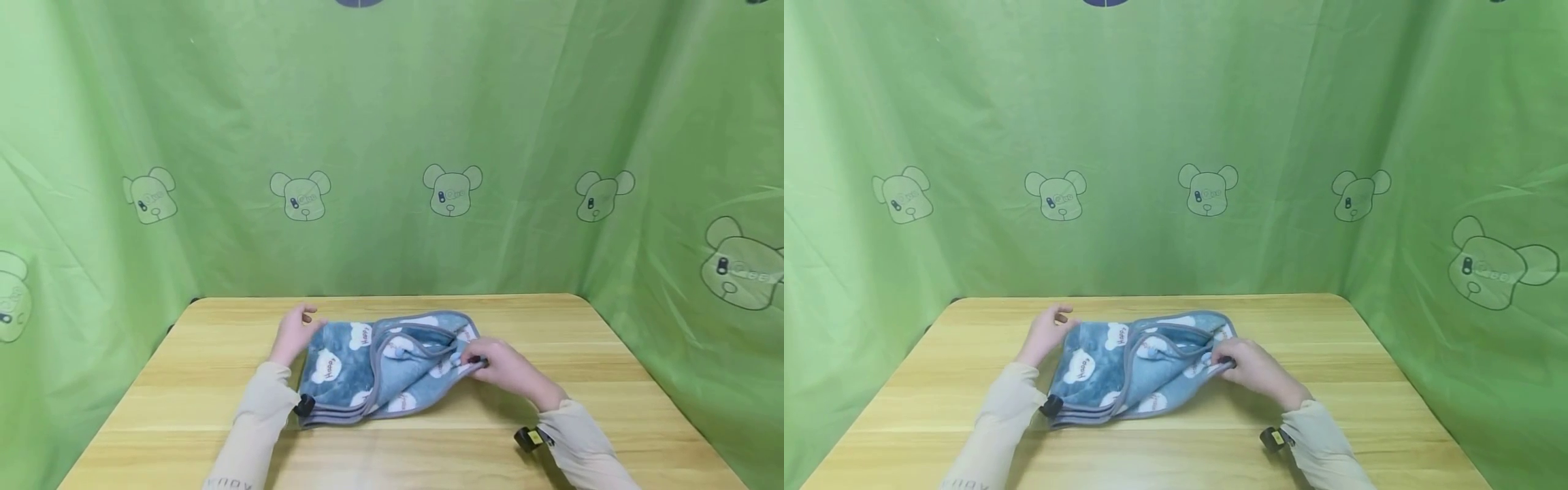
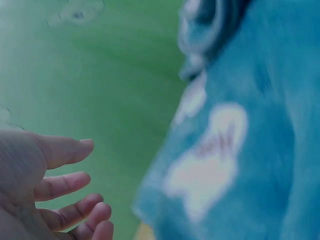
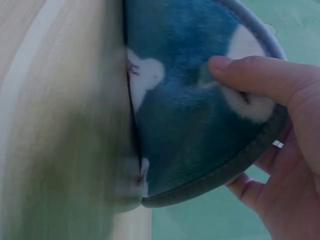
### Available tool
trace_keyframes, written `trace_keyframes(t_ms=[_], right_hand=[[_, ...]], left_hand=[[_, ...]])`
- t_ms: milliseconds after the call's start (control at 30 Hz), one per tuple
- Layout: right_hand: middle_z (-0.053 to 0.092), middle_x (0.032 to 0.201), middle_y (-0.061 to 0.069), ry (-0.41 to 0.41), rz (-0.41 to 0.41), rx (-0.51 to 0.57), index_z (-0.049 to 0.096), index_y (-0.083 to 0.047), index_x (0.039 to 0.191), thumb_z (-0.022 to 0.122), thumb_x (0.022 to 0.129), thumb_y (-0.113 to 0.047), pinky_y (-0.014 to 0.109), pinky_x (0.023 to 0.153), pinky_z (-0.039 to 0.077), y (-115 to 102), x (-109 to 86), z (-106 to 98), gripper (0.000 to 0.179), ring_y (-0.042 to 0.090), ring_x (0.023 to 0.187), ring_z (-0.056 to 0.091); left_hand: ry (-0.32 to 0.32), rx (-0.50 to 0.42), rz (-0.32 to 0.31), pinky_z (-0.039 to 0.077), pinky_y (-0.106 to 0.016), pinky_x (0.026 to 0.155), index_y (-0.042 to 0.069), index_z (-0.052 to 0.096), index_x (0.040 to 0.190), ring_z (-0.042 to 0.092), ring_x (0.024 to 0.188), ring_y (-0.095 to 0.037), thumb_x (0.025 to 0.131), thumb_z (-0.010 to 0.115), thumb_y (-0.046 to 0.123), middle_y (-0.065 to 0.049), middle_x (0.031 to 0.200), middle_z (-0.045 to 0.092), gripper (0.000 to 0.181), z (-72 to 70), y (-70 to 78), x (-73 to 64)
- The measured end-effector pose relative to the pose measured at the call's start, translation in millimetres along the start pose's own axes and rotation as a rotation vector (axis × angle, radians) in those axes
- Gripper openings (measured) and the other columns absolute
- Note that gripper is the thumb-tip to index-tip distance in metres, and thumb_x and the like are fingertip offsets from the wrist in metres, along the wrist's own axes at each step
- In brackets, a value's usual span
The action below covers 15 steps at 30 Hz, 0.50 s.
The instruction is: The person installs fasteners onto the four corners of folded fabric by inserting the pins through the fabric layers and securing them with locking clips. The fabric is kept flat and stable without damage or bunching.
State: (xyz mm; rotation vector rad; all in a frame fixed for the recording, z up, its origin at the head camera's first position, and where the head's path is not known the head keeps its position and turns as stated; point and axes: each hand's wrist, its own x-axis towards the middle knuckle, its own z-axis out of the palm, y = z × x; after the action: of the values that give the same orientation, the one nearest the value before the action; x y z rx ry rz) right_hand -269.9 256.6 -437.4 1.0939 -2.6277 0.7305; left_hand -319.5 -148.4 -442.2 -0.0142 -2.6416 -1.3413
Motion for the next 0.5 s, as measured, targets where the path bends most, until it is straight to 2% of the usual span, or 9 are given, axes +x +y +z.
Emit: trace_keyframes(t_ms=[233,500], right_hand=[[0.064,0.075,-0.012,-0.167,0.063,0.01,0.064,-0.018,0.075,0.077,0.075,-0.004,0.02,0.066,0.05,-2,0.6,-1,0.018,-0.002,0.071,0.053],[0.059,0.07,-0.015,-0.313,0.157,0.042,0.062,-0.019,0.071,0.077,0.073,-0.005,0.018,0.061,0.046,-4,-2.6,-3,0.02,-0.003,0.065,0.048]], left_hand=[[-0.069,0.008,-0.099,0.051,-0.047,0.088,-0.007,0.055,0.128,0.062,0.1,-0.035,0.09,0.067,0.02,-0.027,0.113,0.063,0.048,7.6,-23.8,11.2],[-0.081,-0.1,-0.192,0.048,-0.045,0.091,-0.007,0.062,0.114,0.06,0.099,-0.034,0.086,0.067,0.006,-0.026,0.114,0.062,0.031,15.8,-28.2,16.2]])
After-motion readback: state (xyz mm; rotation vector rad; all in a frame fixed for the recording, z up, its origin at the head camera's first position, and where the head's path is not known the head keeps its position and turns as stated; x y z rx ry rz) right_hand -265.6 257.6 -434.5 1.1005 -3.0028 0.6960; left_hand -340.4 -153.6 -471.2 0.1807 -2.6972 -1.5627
